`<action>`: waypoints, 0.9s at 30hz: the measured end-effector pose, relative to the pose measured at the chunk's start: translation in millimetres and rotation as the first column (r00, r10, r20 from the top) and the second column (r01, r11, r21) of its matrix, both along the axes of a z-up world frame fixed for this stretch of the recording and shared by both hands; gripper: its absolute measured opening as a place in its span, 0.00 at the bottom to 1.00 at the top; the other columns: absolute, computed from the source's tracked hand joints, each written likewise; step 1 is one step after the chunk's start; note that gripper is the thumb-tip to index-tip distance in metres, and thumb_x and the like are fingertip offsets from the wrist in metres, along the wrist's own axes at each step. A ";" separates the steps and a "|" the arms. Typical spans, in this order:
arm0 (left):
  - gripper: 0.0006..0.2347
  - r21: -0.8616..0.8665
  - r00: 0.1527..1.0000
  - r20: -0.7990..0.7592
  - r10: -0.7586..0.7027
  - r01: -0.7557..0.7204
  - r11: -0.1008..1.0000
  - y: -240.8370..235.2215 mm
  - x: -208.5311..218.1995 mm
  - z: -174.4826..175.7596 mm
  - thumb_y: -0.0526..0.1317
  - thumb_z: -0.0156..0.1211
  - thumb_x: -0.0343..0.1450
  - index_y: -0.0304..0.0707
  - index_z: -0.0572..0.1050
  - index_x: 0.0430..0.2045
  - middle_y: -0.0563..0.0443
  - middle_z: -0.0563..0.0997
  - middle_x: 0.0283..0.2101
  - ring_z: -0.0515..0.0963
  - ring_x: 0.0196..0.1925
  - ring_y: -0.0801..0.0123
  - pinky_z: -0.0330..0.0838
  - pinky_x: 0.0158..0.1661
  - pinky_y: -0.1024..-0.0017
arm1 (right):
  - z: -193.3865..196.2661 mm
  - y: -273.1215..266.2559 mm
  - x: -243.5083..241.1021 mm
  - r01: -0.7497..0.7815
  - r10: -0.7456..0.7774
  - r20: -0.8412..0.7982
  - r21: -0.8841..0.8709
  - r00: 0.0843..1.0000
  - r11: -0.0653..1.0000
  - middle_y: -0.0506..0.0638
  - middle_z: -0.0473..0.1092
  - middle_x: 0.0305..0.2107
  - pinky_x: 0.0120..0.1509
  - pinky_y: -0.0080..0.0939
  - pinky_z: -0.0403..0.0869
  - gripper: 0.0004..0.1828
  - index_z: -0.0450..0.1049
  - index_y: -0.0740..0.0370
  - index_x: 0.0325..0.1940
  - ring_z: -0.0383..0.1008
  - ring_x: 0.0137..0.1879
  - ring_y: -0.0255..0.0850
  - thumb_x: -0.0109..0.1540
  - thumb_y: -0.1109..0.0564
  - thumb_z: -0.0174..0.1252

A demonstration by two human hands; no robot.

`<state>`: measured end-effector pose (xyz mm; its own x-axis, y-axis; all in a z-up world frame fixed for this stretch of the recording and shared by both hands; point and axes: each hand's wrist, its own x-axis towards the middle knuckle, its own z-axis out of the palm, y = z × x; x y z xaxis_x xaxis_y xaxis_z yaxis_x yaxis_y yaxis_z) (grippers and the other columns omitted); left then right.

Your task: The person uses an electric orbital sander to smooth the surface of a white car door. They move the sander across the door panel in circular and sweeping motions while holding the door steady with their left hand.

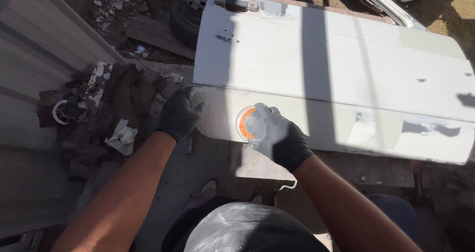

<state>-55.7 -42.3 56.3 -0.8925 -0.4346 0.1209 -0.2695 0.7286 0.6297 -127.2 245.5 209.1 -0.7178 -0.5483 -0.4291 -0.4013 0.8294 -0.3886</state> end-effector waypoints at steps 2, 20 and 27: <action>0.23 0.075 0.989 0.047 -0.140 0.137 0.988 12.6 -18.2 13.4 0.48 0.71 0.69 0.51 0.78 0.61 0.47 0.83 0.62 0.77 0.69 0.53 0.70 0.68 0.51 | -1.9 -12.4 8.9 0.019 -0.020 0.032 0.017 0.999 1.000 0.50 0.71 0.59 0.67 0.62 0.81 0.50 0.56 0.43 0.79 0.80 0.65 0.56 0.58 0.42 0.74; 0.39 0.232 0.640 -0.291 -0.711 0.768 0.596 77.9 -31.2 -11.7 0.67 0.76 0.59 0.48 0.76 0.62 0.58 0.77 0.72 0.66 0.80 0.64 0.39 0.84 0.57 | 9.9 15.2 18.3 0.386 -0.193 0.541 -0.268 0.819 0.883 0.58 0.80 0.48 0.60 0.55 0.79 0.44 0.70 0.52 0.77 0.81 0.52 0.47 0.57 0.56 0.75; 0.42 0.138 0.635 -0.215 -0.742 0.772 0.621 66.3 -34.4 0.0 0.71 0.74 0.60 0.46 0.75 0.64 0.56 0.75 0.74 0.63 0.82 0.63 0.36 0.84 0.54 | 1.9 9.3 15.2 0.380 -0.198 0.583 -0.208 0.788 0.901 0.59 0.80 0.48 0.54 0.54 0.81 0.46 0.67 0.51 0.79 0.82 0.51 0.48 0.56 0.58 0.74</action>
<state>-90.1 24.0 56.4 -0.8987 0.3615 0.2482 0.4101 0.4926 0.7675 -111.9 254.8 211.0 -0.5664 -0.5177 -0.6412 0.1872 0.6769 -0.7119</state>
